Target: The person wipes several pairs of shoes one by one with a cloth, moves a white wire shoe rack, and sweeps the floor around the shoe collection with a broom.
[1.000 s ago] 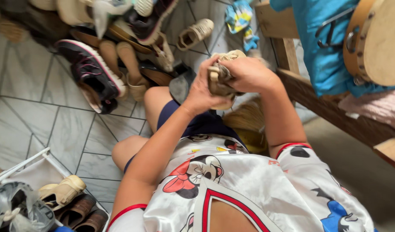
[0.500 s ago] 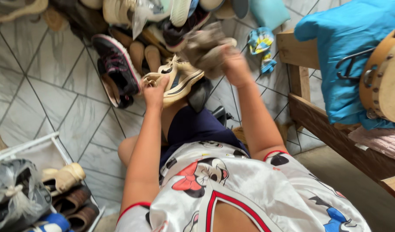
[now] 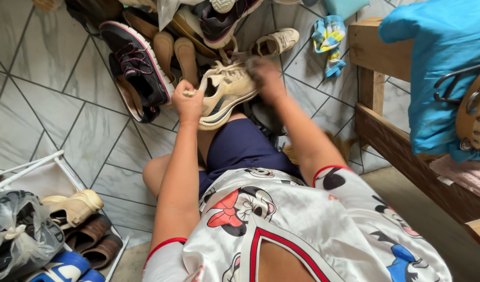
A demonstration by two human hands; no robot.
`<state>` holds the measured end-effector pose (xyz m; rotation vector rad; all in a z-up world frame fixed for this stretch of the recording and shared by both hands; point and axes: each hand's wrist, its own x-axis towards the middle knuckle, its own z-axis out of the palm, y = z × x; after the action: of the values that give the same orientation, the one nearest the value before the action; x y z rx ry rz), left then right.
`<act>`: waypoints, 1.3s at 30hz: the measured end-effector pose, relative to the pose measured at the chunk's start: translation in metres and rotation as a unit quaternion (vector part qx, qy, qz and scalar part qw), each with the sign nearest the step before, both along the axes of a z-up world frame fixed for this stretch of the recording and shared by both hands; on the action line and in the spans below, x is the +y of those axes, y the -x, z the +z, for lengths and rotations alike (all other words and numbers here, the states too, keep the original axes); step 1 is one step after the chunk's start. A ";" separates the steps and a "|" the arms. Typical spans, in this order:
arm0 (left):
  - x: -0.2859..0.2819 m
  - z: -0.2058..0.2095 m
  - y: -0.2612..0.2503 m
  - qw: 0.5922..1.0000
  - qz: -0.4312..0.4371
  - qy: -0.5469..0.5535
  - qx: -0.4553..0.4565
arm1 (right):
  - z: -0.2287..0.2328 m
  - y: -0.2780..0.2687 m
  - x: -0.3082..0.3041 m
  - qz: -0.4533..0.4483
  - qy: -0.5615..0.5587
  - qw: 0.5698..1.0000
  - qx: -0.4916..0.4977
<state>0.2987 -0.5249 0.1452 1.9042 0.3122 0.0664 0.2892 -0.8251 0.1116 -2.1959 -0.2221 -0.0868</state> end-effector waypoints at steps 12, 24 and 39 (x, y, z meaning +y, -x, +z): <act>-0.022 0.210 -0.023 0.888 -0.274 -0.152 -0.336 | 0.045 -0.071 0.081 -0.093 -0.301 0.949 0.007; 0.065 0.243 -0.013 0.967 -0.083 0.046 -0.235 | 0.184 -0.134 0.091 -0.097 -0.025 0.981 -0.169; 0.130 0.184 -0.053 0.886 0.293 0.345 -0.104 | 0.235 -0.054 0.252 0.152 -0.010 0.957 -0.247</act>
<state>0.3521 -0.3948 0.3295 1.0345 0.6586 0.4954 0.3435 -0.5735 0.3463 -2.0595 -0.8315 -0.4649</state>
